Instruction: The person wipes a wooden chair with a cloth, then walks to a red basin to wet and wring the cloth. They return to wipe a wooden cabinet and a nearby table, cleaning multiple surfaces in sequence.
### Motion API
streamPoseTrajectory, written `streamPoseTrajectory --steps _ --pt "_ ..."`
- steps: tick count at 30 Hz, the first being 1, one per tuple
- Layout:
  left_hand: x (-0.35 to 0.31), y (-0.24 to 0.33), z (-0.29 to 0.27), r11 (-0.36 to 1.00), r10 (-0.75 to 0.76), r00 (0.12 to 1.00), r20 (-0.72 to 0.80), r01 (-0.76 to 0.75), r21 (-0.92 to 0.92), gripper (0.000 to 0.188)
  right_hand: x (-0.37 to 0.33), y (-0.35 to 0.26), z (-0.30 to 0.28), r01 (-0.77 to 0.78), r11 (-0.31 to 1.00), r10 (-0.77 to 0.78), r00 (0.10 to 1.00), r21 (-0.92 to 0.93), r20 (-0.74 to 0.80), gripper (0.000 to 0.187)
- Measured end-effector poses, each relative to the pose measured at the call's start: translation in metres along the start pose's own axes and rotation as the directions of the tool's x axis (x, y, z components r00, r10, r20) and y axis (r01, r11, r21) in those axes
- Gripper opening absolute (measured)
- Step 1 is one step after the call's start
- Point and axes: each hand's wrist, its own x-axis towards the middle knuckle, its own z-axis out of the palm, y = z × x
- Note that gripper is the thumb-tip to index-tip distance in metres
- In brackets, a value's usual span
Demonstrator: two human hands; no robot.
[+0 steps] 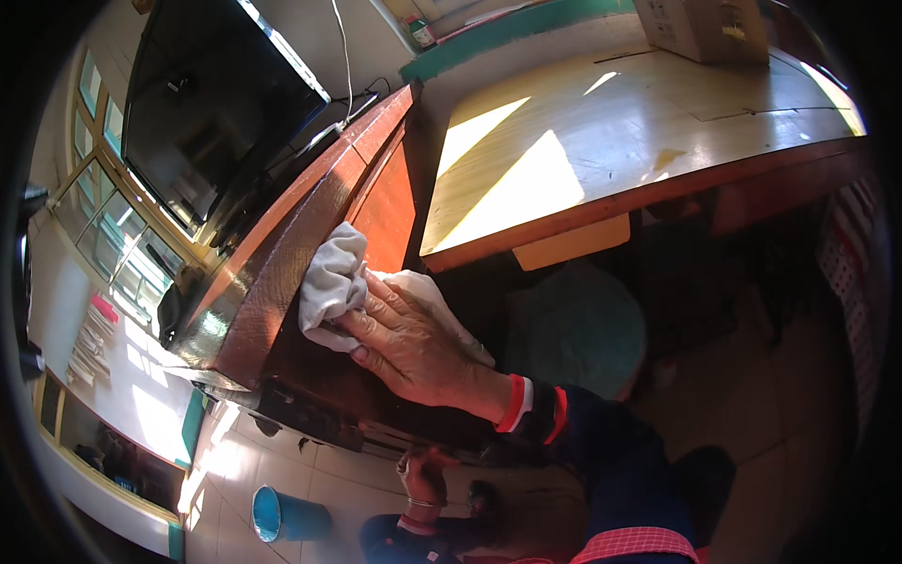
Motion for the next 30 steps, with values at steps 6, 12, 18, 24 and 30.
streamPoseTrajectory --steps 6,12,18,24,30 --pt "0.002 -0.008 -0.005 0.999 0.018 1.000 -0.001 -0.018 -0.030 0.016 0.050 0.138 0.012 -0.441 0.861 0.485 0.861 0.255 -0.150 0.050" --pt "0.005 -0.008 -0.009 0.997 0.056 0.997 0.057 -0.059 0.041 0.018 0.075 0.199 0.019 -0.111 0.833 0.283 0.927 0.542 -0.246 0.031" --pt "0.003 -0.004 -0.004 0.999 0.016 0.998 0.063 -0.019 0.038 0.021 0.021 0.042 0.020 -0.360 0.819 0.477 0.860 0.446 -0.182 0.029" --pt "0.007 -0.003 0.003 1.000 0.030 0.999 0.037 -0.030 0.010 0.024 -0.003 -0.054 0.010 -0.083 0.923 0.202 0.936 0.377 -0.289 0.029" --pt "0.009 -0.002 0.004 0.998 0.037 0.999 0.018 -0.038 0.051 0.023 -0.023 -0.030 0.023 -0.168 0.938 0.260 0.920 0.304 -0.294 0.028"
